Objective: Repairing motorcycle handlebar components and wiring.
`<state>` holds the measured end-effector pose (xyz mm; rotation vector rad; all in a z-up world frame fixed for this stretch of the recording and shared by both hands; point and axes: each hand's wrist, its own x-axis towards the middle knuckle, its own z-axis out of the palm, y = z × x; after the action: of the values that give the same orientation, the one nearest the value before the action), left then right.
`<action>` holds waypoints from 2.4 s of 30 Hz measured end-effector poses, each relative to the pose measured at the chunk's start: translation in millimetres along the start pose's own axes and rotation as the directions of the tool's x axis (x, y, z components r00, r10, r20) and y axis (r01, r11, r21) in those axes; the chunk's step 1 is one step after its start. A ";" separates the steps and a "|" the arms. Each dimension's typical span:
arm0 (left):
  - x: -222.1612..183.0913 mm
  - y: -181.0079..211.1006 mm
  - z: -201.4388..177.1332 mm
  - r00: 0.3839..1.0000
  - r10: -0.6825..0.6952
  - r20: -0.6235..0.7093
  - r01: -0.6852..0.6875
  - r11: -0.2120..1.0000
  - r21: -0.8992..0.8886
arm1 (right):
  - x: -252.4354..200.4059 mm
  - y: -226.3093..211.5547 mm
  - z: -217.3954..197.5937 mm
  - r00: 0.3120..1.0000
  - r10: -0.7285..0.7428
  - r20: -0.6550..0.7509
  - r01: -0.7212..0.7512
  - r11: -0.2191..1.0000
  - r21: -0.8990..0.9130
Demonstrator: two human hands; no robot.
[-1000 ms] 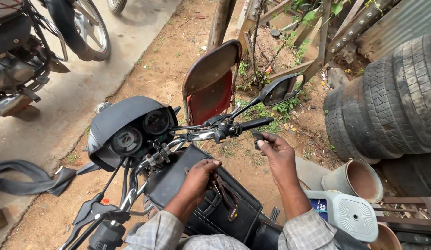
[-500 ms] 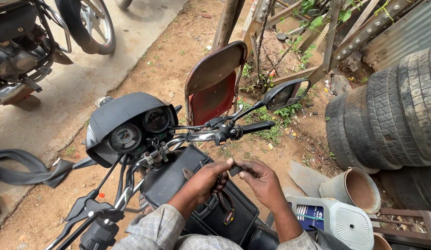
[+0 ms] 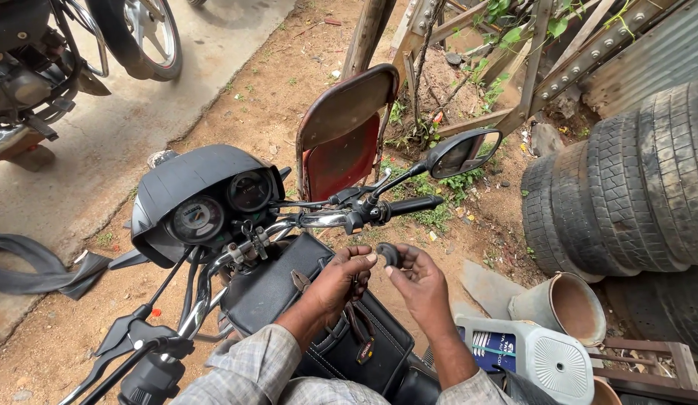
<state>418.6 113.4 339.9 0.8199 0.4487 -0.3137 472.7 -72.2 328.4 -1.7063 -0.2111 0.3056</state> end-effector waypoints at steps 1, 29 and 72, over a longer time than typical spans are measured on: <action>4.5 -1.8 -4.8 1.000 0.002 -0.002 -0.002 1.000 -0.003 | 5.5 -9.4 1.0 1.000 0.000 0.004 0.000 1.000 -0.001; 86.4 -20.9 -23.2 0.996 0.045 0.084 -0.021 0.964 -0.265 | 79.0 -54.3 16.7 0.973 -0.205 0.107 0.223 0.708 -0.670; 80.9 -16.9 -2.3 0.991 0.132 -0.027 -0.134 0.953 -0.270 | 119.7 -68.2 3.1 0.853 -0.120 0.508 0.520 0.292 -0.803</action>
<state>480.3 96.5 287.7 0.5794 0.4313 -0.1194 587.4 -21.4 385.5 -2.6762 -1.2303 0.1656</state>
